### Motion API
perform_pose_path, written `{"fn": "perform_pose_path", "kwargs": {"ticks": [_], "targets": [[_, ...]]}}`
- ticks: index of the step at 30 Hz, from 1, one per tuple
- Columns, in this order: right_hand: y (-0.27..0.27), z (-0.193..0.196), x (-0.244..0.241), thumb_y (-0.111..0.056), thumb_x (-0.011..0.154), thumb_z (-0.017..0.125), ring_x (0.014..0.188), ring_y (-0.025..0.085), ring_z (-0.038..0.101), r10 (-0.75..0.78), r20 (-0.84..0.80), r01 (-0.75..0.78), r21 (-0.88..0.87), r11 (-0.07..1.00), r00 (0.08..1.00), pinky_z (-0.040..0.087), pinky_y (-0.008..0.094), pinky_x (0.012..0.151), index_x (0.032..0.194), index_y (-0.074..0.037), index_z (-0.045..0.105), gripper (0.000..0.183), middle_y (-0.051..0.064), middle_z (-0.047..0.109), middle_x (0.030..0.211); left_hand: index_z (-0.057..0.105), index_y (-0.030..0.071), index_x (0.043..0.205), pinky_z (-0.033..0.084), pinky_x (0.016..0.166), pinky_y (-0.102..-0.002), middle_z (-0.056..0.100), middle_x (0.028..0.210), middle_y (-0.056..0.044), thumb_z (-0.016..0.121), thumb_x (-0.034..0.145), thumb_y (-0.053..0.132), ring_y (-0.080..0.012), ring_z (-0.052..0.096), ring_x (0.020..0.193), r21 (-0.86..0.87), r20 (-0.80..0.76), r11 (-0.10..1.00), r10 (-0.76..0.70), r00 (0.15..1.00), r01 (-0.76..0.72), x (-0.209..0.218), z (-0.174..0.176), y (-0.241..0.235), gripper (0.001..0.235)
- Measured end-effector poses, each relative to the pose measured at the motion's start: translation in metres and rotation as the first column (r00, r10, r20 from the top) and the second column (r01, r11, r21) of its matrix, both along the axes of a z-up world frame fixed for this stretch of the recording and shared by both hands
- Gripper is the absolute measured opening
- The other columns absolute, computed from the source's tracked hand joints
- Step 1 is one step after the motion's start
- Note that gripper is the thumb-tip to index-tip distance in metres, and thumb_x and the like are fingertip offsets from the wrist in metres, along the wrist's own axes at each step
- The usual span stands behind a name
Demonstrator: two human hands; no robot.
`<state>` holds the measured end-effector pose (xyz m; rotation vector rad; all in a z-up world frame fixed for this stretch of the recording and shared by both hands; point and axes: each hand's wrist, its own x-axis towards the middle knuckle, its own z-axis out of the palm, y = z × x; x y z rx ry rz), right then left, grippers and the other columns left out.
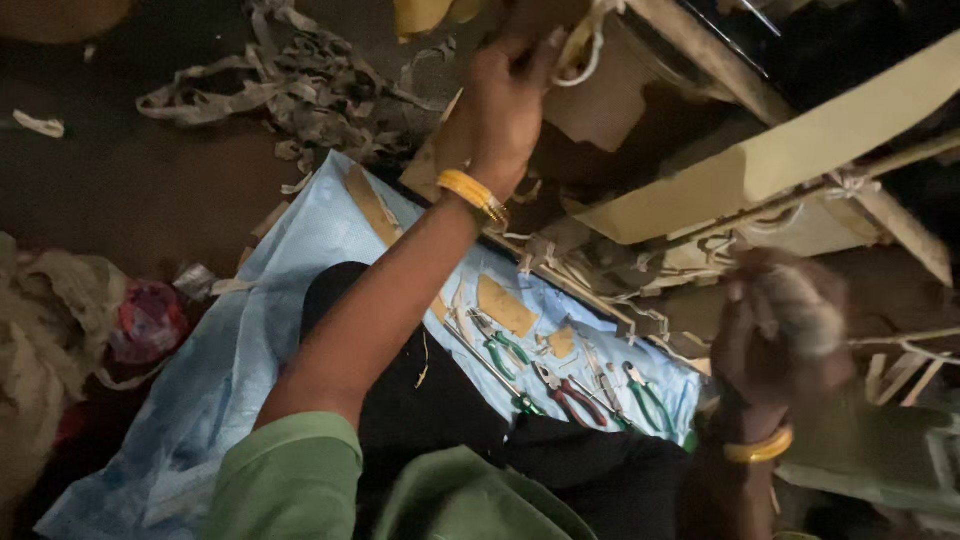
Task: The person sits on a tarp and repeatedly wraps and ties beige fabric strips around a wooden frame structure. They use their hands to position and secure the strips, occasionally adjusting the frame. Tools and scraps are visible nearby on the tarp.
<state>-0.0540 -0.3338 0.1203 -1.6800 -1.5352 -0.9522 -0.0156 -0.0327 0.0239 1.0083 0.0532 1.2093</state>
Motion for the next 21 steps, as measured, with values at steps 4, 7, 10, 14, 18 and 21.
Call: {"fn": "perform_pose_path", "kwargs": {"ticks": [4,7,10,14,18,21], "targets": [[-0.053,-0.052,0.006,0.01,0.111,0.068,0.107,0.027,0.074,-0.315,-0.155,0.308,-0.067,0.949,0.936,0.063,0.033,0.092,0.139,0.007,0.058,0.03,0.018,0.071,0.122,0.07,0.006,0.117,0.051,0.077,-0.037,0.071,0.096,-0.012,0.054,0.103,0.051,-0.0203,0.066,0.084,0.328,-0.43,0.932,0.29,0.855,-0.152,-0.009,-0.006,-0.002,0.05],[-0.065,-0.075,0.004,0.009,0.115,0.065,0.11,0.023,0.069,-0.264,-0.46,0.312,0.03,0.95,0.848,0.058,0.03,0.096,0.141,0.008,0.054,0.028,0.019,0.066,0.127,0.067,0.003,0.117,0.051,0.084,-0.039,0.072,0.099,-0.012,0.048,0.108,0.057,-0.0224,0.065,0.086,0.381,-0.325,0.924,0.17,0.93,-0.036,-0.007,-0.002,0.01,0.058],[-0.056,-0.084,-0.001,0.005,0.109,0.067,0.107,0.018,0.071,-0.202,-0.576,0.289,0.062,0.955,0.792,0.059,0.026,0.088,0.146,0.005,0.05,0.04,0.011,0.069,0.121,0.068,0.0,0.116,0.05,0.087,-0.041,0.068,0.102,-0.012,0.051,0.108,0.055,-0.0233,0.06,0.092,0.329,-0.447,0.944,0.116,0.887,0.043,0.003,-0.005,0.026,0.059],[-0.003,-0.077,-0.004,0.004,0.1,0.07,0.103,0.023,0.074,-0.307,-0.402,0.322,-0.031,0.946,0.863,0.059,0.032,0.092,0.14,0.001,0.055,0.043,0.016,0.069,0.125,0.062,-0.001,0.129,0.046,0.099,-0.038,0.064,0.122,-0.009,0.054,0.107,0.046,-0.0204,0.057,0.11,0.187,-0.43,0.933,-0.205,0.879,0.309,0.023,-0.029,0.05,0.052],[0.085,-0.066,-0.005,-0.006,0.107,0.071,0.126,0.021,0.066,0.111,-0.58,-0.075,0.085,0.994,0.807,0.06,0.031,0.1,0.15,-0.004,0.047,0.05,0.015,0.063,0.147,0.055,0.0,0.144,0.042,0.11,-0.038,0.058,0.135,-0.013,0.047,0.112,0.036,-0.0226,0.054,0.124,0.478,-0.334,0.854,-0.039,0.942,0.205,0.037,-0.061,0.073,0.049],[0.154,-0.06,0.001,-0.006,0.111,0.065,0.143,0.023,0.051,0.29,-0.659,-0.147,0.264,0.953,0.695,0.046,0.034,0.118,0.154,-0.001,0.037,0.051,0.017,0.053,0.156,0.053,-0.001,0.151,0.04,0.115,-0.039,0.052,0.139,-0.019,0.04,0.119,0.03,-0.0256,0.05,0.13,0.729,-0.253,0.682,0.184,0.95,0.062,0.045,-0.06,0.088,0.047]]}}
